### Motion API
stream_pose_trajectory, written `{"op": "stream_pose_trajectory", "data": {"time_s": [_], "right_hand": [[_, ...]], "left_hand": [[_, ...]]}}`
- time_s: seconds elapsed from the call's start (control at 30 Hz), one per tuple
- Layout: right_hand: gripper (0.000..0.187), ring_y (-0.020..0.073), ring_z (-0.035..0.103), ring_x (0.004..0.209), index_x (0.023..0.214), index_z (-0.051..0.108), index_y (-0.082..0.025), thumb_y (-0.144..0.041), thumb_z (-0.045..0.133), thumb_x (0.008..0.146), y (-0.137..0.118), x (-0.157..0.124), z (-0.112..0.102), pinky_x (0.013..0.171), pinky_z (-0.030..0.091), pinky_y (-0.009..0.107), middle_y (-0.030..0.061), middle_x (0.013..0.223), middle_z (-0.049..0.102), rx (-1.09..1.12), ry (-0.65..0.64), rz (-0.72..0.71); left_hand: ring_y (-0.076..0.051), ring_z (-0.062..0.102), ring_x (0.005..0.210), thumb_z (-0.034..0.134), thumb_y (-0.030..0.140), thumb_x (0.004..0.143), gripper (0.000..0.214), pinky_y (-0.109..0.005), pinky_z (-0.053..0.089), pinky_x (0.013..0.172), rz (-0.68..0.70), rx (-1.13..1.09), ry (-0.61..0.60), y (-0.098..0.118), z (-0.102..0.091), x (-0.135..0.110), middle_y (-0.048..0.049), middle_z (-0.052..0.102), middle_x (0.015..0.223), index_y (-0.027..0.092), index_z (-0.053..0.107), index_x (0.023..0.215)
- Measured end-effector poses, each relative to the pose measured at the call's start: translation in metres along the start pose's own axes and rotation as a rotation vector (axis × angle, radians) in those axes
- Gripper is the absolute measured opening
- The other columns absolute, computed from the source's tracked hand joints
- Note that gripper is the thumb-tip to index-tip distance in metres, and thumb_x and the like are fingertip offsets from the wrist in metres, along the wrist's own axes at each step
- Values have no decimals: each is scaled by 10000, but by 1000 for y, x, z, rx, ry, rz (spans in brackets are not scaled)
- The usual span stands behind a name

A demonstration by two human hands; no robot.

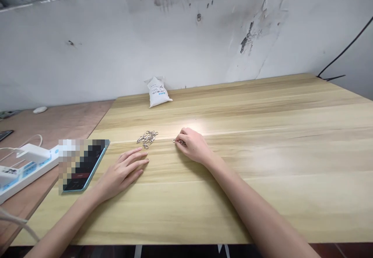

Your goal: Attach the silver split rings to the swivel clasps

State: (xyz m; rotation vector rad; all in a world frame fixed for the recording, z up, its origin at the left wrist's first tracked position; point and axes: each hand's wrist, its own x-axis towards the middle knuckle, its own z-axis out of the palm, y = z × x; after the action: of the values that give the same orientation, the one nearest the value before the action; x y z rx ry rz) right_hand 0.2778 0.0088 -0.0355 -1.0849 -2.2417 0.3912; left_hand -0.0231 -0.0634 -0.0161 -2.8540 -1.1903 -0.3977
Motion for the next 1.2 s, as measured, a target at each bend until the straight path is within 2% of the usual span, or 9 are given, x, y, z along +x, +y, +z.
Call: {"op": "stream_pose_trajectory", "data": {"time_s": [0.2, 0.33, 0.4, 0.6, 0.7, 0.83, 0.93, 1.07, 1.2], "right_hand": [[141, 160, 569, 780, 866, 683, -191, -162, 548, 896, -1, -1, 0, 651, 397, 272, 58, 886, 628, 4, -1, -4], [144, 165, 575, 788, 863, 683, -192, -163, 546, 898, -2, 0, 0, 656, 403, 276, 61, 882, 632, 8, 1, 4], [143, 171, 582, 811, 864, 683, -192, -159, 548, 896, -2, 0, 0, 671, 411, 279, 62, 888, 635, 9, -2, 3], [135, 167, 575, 790, 875, 685, -199, -170, 555, 897, 0, 0, 1, 649, 407, 273, 59, 881, 634, 1, 2, 5], [134, 162, 568, 770, 859, 683, -196, -182, 557, 902, -2, 0, 0, 647, 410, 274, 59, 879, 630, 28, 31, 8], [161, 169, 581, 822, 908, 683, -193, -254, 537, 941, -19, 1, -5, 737, 448, 293, 67, 897, 636, 202, 133, 3], [173, 164, 590, 817, 1004, 669, -209, -301, 530, 958, -33, 2, -6, 765, 452, 295, 52, 884, 661, 327, 93, -38], [252, 149, 555, 690, 880, 672, -206, -322, 475, 986, -36, 1, -2, 719, 407, 298, 19, 709, 644, 273, 98, -49], [285, 131, 526, 637, 775, 649, -202, -346, 499, 969, -35, 0, -1, 699, 401, 286, 7, 683, 634, 332, 104, -2]], "left_hand": [[-284, 532, 1206, 508, 282, 951, 206, -492, 424, 982, -143, 119, 80, -26, -4, 29, -95, 620, 1272, 239, 658, 1086], [-260, 560, 1140, 524, 279, 940, 167, -518, 336, 1060, -120, 145, 67, -38, 1, 45, -74, 657, 1195, 249, 680, 993], [-250, 561, 1121, 529, 283, 940, 160, -525, 300, 1082, -145, 118, 79, -39, 5, 48, -60, 665, 1168, 252, 686, 941], [-280, 538, 1116, 533, 297, 929, 170, -505, 375, 968, -284, -75, 71, -42, 10, 49, -77, 653, 1147, 235, 691, 916], [-269, 541, 1121, 518, 298, 940, 165, -499, 375, 984, -298, -133, 79, -36, 5, 53, -78, 643, 1159, 212, 649, 889], [-238, 526, 1176, 493, 290, 962, 143, -457, 402, 1017, -273, -291, 106, -14, -8, 65, -72, 612, 1206, 215, 605, 915], [-235, 504, 1233, 479, 294, 972, 151, -428, 426, 1023, -186, -338, 98, 5, -12, 80, -75, 588, 1259, 223, 609, 944], [-261, 476, 1281, 471, 281, 975, 154, -463, 409, 1040, -123, -323, 120, 17, -5, 94, -81, 589, 1273, 222, 609, 944], [-269, 472, 1289, 502, 297, 970, 139, -481, 386, 1058, -139, -357, 201, 19, 5, 92, -76, 607, 1241, 231, 624, 980]]}}
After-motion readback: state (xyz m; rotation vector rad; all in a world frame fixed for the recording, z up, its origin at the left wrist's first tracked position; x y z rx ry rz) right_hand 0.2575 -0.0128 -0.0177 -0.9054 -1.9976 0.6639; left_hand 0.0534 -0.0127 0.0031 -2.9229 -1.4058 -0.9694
